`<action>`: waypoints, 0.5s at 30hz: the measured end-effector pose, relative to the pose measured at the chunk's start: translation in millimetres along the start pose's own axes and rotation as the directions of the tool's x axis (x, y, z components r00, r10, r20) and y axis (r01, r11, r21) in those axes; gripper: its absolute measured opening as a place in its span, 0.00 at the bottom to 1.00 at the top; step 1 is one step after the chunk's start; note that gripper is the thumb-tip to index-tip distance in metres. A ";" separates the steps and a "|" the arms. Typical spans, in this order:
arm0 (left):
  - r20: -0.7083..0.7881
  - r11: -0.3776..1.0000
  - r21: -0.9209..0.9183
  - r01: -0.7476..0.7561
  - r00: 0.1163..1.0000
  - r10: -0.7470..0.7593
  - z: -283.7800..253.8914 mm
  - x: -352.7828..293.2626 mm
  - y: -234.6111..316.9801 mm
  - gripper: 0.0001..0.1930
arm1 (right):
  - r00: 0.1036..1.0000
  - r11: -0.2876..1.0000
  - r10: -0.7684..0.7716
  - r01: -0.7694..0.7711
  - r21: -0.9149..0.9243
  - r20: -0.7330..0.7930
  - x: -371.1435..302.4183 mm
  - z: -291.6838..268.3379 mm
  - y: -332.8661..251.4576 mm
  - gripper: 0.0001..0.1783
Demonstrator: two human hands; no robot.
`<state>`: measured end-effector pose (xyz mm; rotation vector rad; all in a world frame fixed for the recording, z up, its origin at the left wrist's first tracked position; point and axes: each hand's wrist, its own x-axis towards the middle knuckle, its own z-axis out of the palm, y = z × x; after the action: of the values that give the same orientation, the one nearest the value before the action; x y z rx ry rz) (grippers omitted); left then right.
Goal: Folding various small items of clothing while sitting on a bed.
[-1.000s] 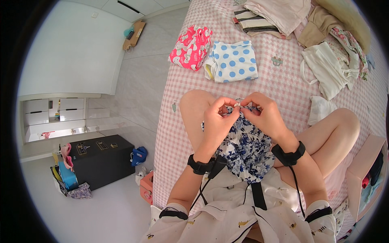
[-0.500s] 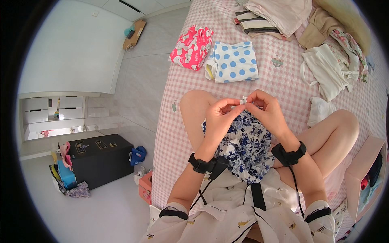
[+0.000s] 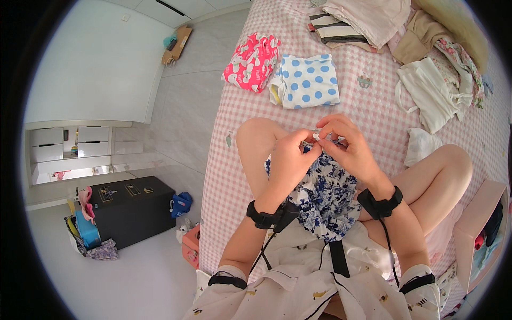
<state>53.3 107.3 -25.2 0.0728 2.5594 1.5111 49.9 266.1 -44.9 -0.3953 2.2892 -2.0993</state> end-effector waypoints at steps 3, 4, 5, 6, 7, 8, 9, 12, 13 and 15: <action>-0.009 0.987 0.146 -0.065 0.998 0.067 -4.3 1.1 1.4 0.08 | 1.000 0.999 -0.002 0.002 -0.038 0.017 0.3 -0.5 -2.1 0.07; -0.014 0.975 0.182 -0.124 0.992 0.129 -4.8 1.6 0.7 0.08 | 0.999 0.998 0.037 -0.036 -0.050 0.030 0.2 -1.0 -2.7 0.07; -0.018 0.959 0.218 -0.182 0.982 0.190 -4.8 2.1 0.4 0.08 | 0.999 0.998 0.038 -0.036 -0.051 0.030 0.1 -1.2 -2.0 0.07; -0.018 0.959 0.218 -0.181 0.982 0.189 -4.9 2.1 0.4 0.08 | 0.994 0.994 0.111 -0.111 -0.010 0.015 -0.1 -0.8 -0.3 0.06; -0.017 0.953 0.220 -0.208 0.976 0.217 -5.0 2.0 0.9 0.07 | 0.983 0.982 0.184 -0.184 0.031 0.003 -0.2 -0.4 0.9 0.06; -0.016 0.947 0.221 -0.235 0.970 0.244 -5.2 1.8 1.6 0.07 | 0.983 0.982 0.185 -0.185 0.031 0.004 -0.3 0.5 1.0 0.06; -0.017 0.947 0.220 -0.234 0.970 0.244 -4.8 1.7 2.9 0.07 | 0.981 0.977 0.192 -0.188 0.100 -0.030 -0.1 1.6 0.4 0.06; -0.025 0.963 0.170 -0.208 0.976 0.215 -2.1 1.3 8.0 0.05 | 0.987 0.983 0.148 -0.139 0.117 -0.066 -0.7 2.2 3.3 0.06; -0.038 0.962 0.187 -0.199 0.977 0.210 -1.2 1.2 9.8 0.05 | 0.993 0.994 0.095 -0.091 0.065 -0.067 -1.0 1.9 4.4 0.06; -0.052 0.961 0.204 -0.189 0.978 0.203 -0.1 0.9 9.2 0.04 | 0.993 0.994 0.098 -0.095 0.050 -0.065 -0.9 1.3 2.1 0.06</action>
<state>52.0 111.8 -17.3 0.3119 2.8270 1.3358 50.6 265.2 -47.3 -0.2112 2.2400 -2.1459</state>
